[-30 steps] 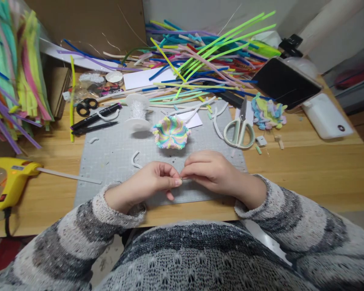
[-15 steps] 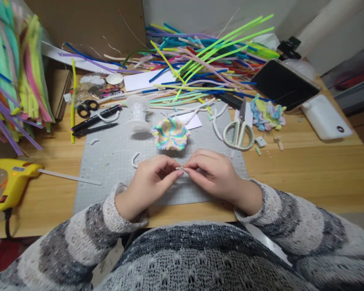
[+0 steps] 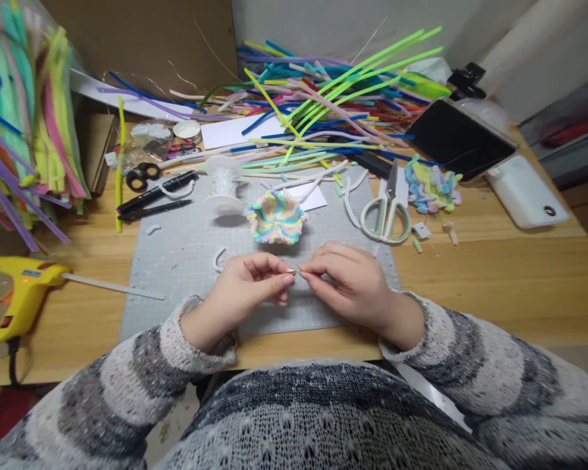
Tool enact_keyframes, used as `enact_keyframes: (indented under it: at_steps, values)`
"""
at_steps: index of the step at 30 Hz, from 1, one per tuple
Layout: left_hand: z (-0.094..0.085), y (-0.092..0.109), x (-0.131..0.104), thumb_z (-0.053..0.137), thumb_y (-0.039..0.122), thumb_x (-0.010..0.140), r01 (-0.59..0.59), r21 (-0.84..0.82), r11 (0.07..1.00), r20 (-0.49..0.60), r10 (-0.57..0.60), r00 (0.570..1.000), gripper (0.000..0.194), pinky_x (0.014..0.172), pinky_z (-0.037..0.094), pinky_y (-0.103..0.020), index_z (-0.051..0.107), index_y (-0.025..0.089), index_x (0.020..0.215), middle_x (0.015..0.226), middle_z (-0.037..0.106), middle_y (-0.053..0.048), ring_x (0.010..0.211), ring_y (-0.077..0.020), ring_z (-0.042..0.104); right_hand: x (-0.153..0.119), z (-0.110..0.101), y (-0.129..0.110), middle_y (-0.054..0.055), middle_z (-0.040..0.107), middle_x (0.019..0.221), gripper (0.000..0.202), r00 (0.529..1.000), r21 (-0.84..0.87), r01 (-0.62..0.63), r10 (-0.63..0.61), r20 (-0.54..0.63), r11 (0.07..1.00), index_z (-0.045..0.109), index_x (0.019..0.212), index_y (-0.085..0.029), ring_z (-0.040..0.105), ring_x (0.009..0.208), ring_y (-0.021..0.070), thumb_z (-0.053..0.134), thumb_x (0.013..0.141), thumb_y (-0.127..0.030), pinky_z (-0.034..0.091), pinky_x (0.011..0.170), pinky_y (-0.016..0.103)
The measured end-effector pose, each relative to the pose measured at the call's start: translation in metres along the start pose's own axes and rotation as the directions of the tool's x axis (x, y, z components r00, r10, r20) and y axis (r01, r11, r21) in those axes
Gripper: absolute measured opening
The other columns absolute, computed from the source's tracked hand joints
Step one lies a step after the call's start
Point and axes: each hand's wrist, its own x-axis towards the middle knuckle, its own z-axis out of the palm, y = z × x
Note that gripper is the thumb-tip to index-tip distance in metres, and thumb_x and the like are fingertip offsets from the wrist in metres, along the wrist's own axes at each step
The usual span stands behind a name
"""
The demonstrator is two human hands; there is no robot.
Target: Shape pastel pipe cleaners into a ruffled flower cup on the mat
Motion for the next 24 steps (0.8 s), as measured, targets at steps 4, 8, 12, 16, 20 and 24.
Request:
enact_keyframes:
  at_steps: [4,8,12,16,20,24]
  values:
    - [-0.0018,-0.0015,0.0016,0.074,0.025,0.072,0.082,-0.133,0.988,0.054,-0.075,0.996,0.019,0.050,0.049,-0.018,0.061,0.012,0.077,0.060,0.061,0.004,0.047,-0.0052,0.056,-0.0010,-0.0003,-0.0010,0.005,0.064,0.074,0.009,0.999,-0.076,0.039,-0.038,0.006,0.996,0.065,0.083,-0.014,0.058,0.067,0.0133,0.058,0.087,-0.017,0.046,0.060,0.027]
    - [-0.0021,-0.0015,0.0018,0.074,0.026,0.071,0.155,-0.157,0.975,0.082,-0.143,0.986,0.021,0.047,0.047,-0.017,0.059,0.012,0.073,0.055,0.058,0.004,0.044,-0.0048,0.052,-0.0003,0.0012,-0.0002,0.006,0.064,0.075,0.008,0.999,-0.056,0.031,-0.030,0.017,0.998,0.065,0.084,-0.013,0.058,0.069,0.0136,0.058,0.087,-0.017,0.047,0.061,0.027]
    - [-0.0013,-0.0029,0.0020,0.073,0.027,0.072,0.142,-0.155,0.978,0.087,-0.129,0.988,0.022,0.045,0.047,-0.018,0.056,0.013,0.073,0.053,0.055,0.006,0.042,-0.0048,0.050,0.0002,0.0038,0.0010,0.004,0.060,0.073,0.008,0.999,0.081,-0.043,0.040,0.028,0.996,0.064,0.085,-0.013,0.055,0.068,0.0117,0.058,0.087,-0.016,0.046,0.061,0.026]
    - [-0.0006,-0.0040,0.0019,0.073,0.026,0.072,0.130,-0.166,0.977,0.087,-0.117,0.989,0.022,0.047,0.048,-0.019,0.055,0.014,0.078,0.056,0.057,0.005,0.045,-0.0059,0.053,-0.0007,0.0046,0.0006,0.002,0.058,0.071,0.005,0.998,0.125,-0.068,0.069,-0.004,0.990,0.064,0.084,-0.013,0.053,0.066,0.0105,0.059,0.086,-0.015,0.043,0.059,0.024]
    - [0.0009,-0.0018,0.0015,0.072,0.025,0.072,0.134,-0.182,0.974,0.078,-0.122,0.990,0.022,0.046,0.048,-0.018,0.055,0.014,0.080,0.057,0.057,0.005,0.046,-0.0055,0.053,-0.0009,0.0041,-0.0001,0.003,0.058,0.072,0.006,0.998,0.091,-0.057,0.058,-0.006,0.994,0.064,0.084,-0.014,0.054,0.067,0.0111,0.058,0.086,-0.016,0.044,0.059,0.025]
    - [0.0025,0.0003,0.0015,0.072,0.025,0.072,0.155,-0.204,0.967,0.084,-0.140,0.987,0.022,0.046,0.047,-0.018,0.055,0.014,0.081,0.056,0.056,0.006,0.046,-0.0055,0.052,-0.0011,0.0043,-0.0005,0.004,0.061,0.074,0.008,1.000,-0.014,-0.016,0.016,-0.006,1.000,0.064,0.085,-0.013,0.056,0.068,0.0125,0.057,0.087,-0.016,0.045,0.060,0.026]
